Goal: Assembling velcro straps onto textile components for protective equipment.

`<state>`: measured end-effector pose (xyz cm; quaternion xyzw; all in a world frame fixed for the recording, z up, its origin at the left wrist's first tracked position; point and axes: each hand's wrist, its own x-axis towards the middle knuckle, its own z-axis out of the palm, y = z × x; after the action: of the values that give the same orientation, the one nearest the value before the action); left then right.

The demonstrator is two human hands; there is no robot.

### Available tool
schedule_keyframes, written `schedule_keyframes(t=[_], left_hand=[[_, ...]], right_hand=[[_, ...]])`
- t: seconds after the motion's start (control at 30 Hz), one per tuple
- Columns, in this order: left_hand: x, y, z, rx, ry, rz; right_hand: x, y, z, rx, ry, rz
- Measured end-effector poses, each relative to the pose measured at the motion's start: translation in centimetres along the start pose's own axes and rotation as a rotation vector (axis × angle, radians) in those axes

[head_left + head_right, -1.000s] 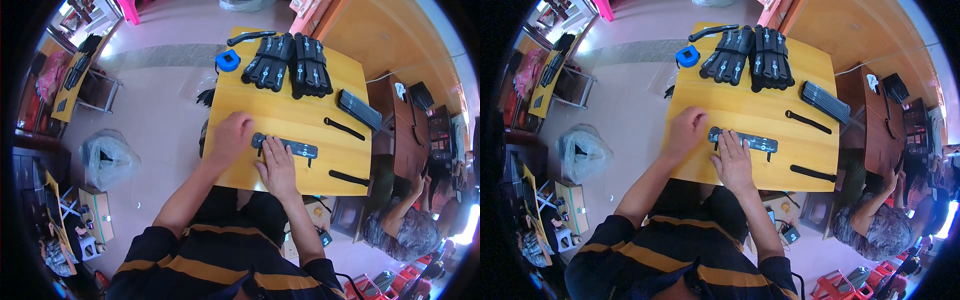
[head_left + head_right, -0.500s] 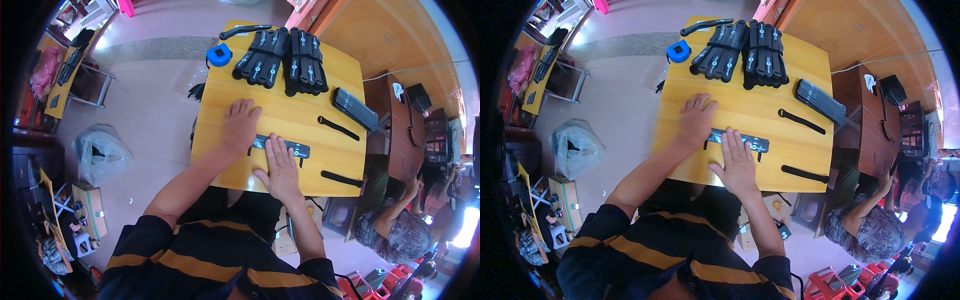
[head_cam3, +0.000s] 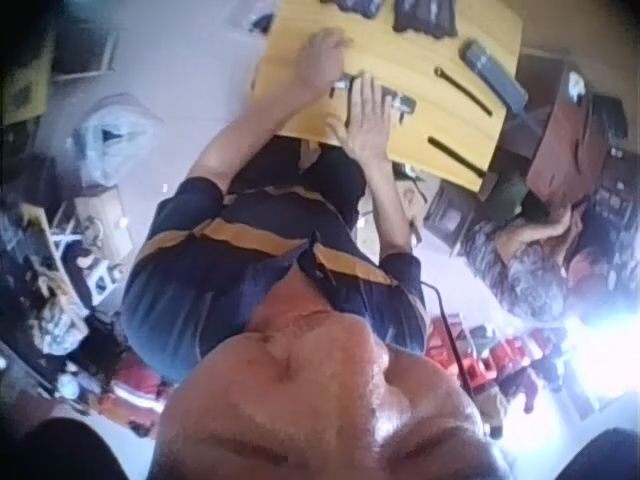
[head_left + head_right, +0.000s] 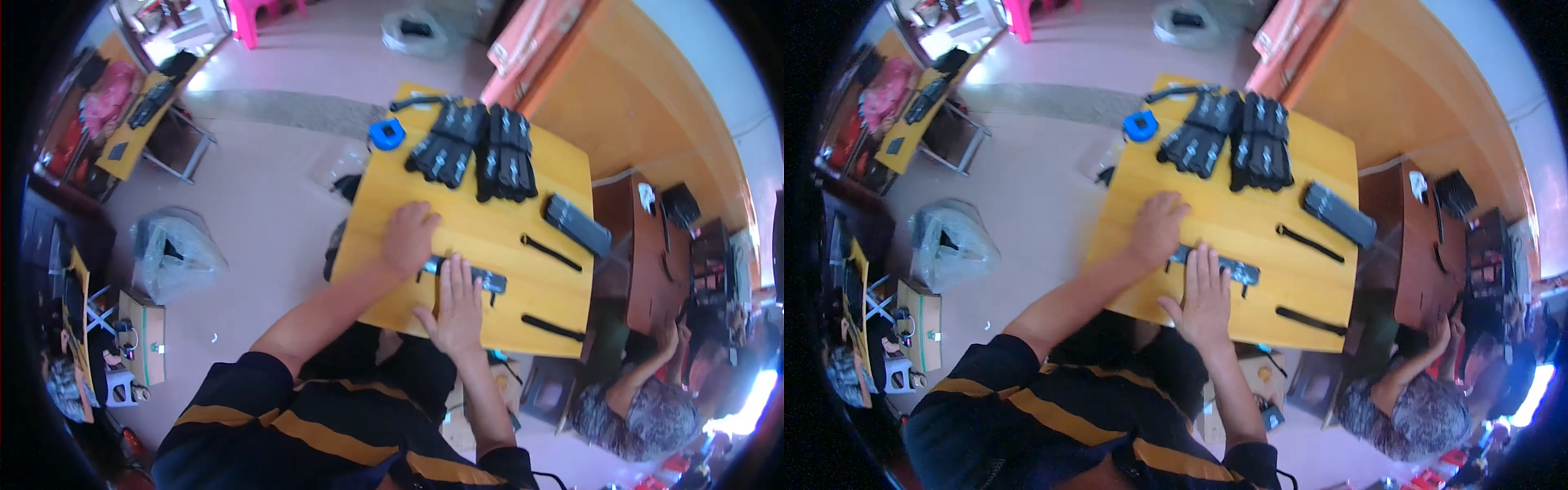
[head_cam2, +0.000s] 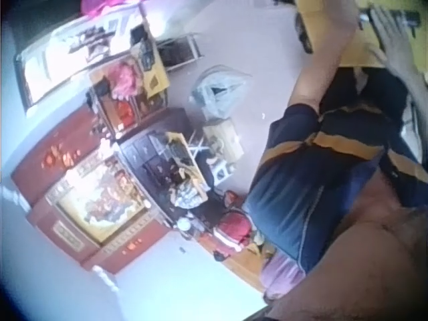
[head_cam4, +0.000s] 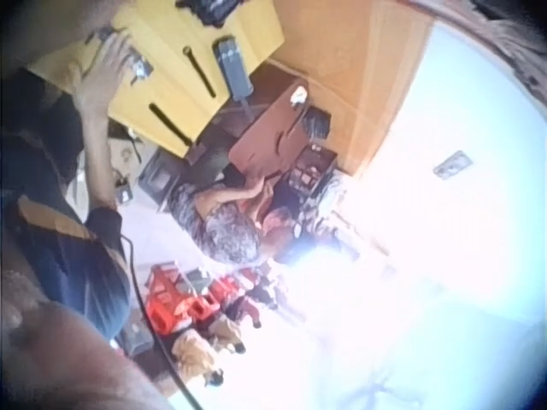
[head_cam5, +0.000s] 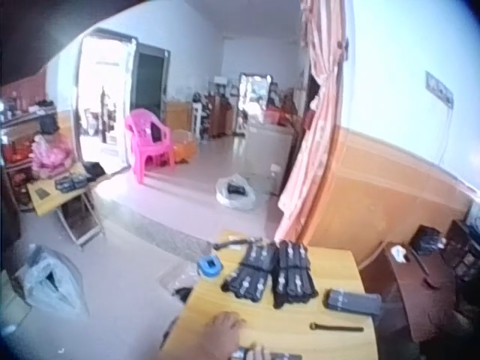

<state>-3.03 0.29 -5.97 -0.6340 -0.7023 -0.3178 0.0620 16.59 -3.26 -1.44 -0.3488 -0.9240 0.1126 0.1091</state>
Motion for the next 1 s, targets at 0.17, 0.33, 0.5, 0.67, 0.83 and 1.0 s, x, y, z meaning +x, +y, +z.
schedule_keyframes(t=[0.17,0.33,0.5,0.67,0.83,1.0], left_hand=[[-0.5,0.8,0.4,-0.022,-0.016,-0.003],[-0.5,0.5,-0.1,-0.026,0.009,0.006],[-0.6,0.1,-0.1,-0.040,0.036,0.015],[-0.5,0.0,0.4,-0.059,0.066,0.029],[-0.2,-0.3,0.7,-0.029,-0.004,-0.003],[0.0,-0.2,0.4,-0.032,0.037,-0.010]], right_hand=[[0.2,-0.5,2.8,0.010,-0.044,0.007],[-1.9,1.9,1.7,-0.034,-0.076,0.180],[-4.2,4.5,1.2,-0.141,0.003,0.282],[-4.7,5.4,1.4,-0.134,0.086,0.303],[-4.7,6.0,1.2,-0.103,0.140,0.355],[-2.1,8.3,-3.1,-0.019,0.473,0.222]])
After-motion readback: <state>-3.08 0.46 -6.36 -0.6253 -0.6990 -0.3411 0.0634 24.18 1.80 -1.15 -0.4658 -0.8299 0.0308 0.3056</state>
